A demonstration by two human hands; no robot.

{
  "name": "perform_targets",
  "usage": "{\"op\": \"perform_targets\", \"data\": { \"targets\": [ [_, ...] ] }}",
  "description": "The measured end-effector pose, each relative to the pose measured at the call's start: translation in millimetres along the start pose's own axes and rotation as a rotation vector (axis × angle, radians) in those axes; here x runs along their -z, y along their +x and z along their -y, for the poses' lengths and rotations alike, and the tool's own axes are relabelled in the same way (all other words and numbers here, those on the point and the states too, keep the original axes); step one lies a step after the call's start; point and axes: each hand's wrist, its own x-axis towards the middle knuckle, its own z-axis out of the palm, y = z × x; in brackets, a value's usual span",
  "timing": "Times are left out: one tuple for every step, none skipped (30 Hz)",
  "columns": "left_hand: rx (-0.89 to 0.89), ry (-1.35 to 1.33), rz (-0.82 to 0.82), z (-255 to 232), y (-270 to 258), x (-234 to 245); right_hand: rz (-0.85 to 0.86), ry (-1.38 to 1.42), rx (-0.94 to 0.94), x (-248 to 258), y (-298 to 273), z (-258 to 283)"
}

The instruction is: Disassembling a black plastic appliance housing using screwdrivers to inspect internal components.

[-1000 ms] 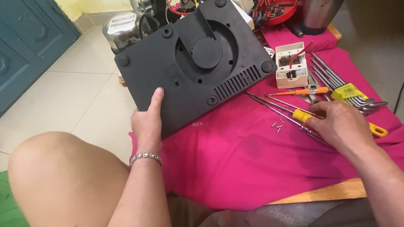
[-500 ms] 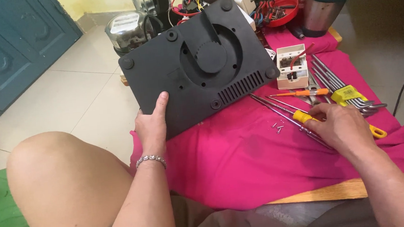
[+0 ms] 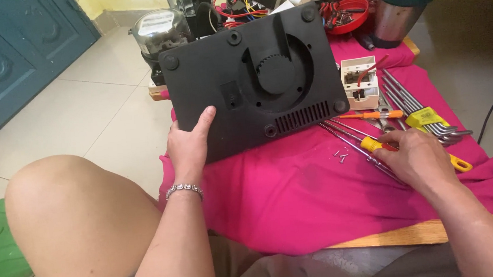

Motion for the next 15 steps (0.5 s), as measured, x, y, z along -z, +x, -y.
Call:
{"op": "perform_targets", "data": {
  "targets": [
    [0.000, -0.001, 0.000, 2.3, 1.5, -0.9, -0.001, -0.001, 0.000, -0.3, 0.0, -0.3],
    [0.024, -0.015, -0.009, 4.6, 3.0, -1.9, -0.007, 0.007, 0.006, -0.6, 0.0, -0.7],
    [0.048, -0.028, -0.019, 6.7, 4.7, -2.8, -0.014, 0.014, 0.011, -1.0, 0.3, -0.9],
    [0.048, -0.029, -0.020, 5.5, 3.3, -2.3, -0.015, 0.014, 0.012, -1.4, -1.7, 0.1],
    [0.071, -0.045, -0.022, 4.1, 2.0, -2.0, -0.052, 0.018, 0.028, -1.3, -3.2, 1.1],
    [0.094, -0.062, -0.024, 2.6, 0.8, -1.7, -0.088, 0.023, 0.043, -1.3, -4.7, 2.1],
    [0.093, -0.064, -0.028, 0.6, 0.1, -2.3, -0.091, 0.022, 0.047, -7.9, -1.8, -0.5],
    [0.107, -0.074, -0.031, -1.2, -0.4, -2.9, -0.229, 0.088, 0.137, -14.5, 1.1, -3.0],
    [0.123, -0.084, -0.033, -2.5, -1.7, -3.4, -0.366, 0.153, 0.224, -21.2, 3.2, -5.9],
    [0.124, -0.086, -0.035, -5.2, -4.1, -4.0, -0.366, 0.151, 0.227, -15.9, 2.5, 6.3],
    [0.139, -0.095, -0.043, -7.9, -6.4, -4.6, -0.278, 0.208, 0.185, -11.4, 1.3, 18.4],
    [0.153, -0.105, -0.052, -10.6, -8.7, -5.2, -0.189, 0.264, 0.144, -6.8, 0.1, 30.6],
    [0.153, -0.104, -0.056, -9.2, -8.5, -8.8, -0.189, 0.265, 0.148, -10.5, 3.7, 38.2],
    [0.174, -0.073, -0.074, -7.8, -8.3, -12.2, -0.148, 0.343, 0.160, -14.3, 7.1, 46.0],
    [0.195, -0.042, -0.093, -5.7, -8.4, -15.4, -0.106, 0.420, 0.172, -18.6, 10.1, 53.8]
  ]
}}
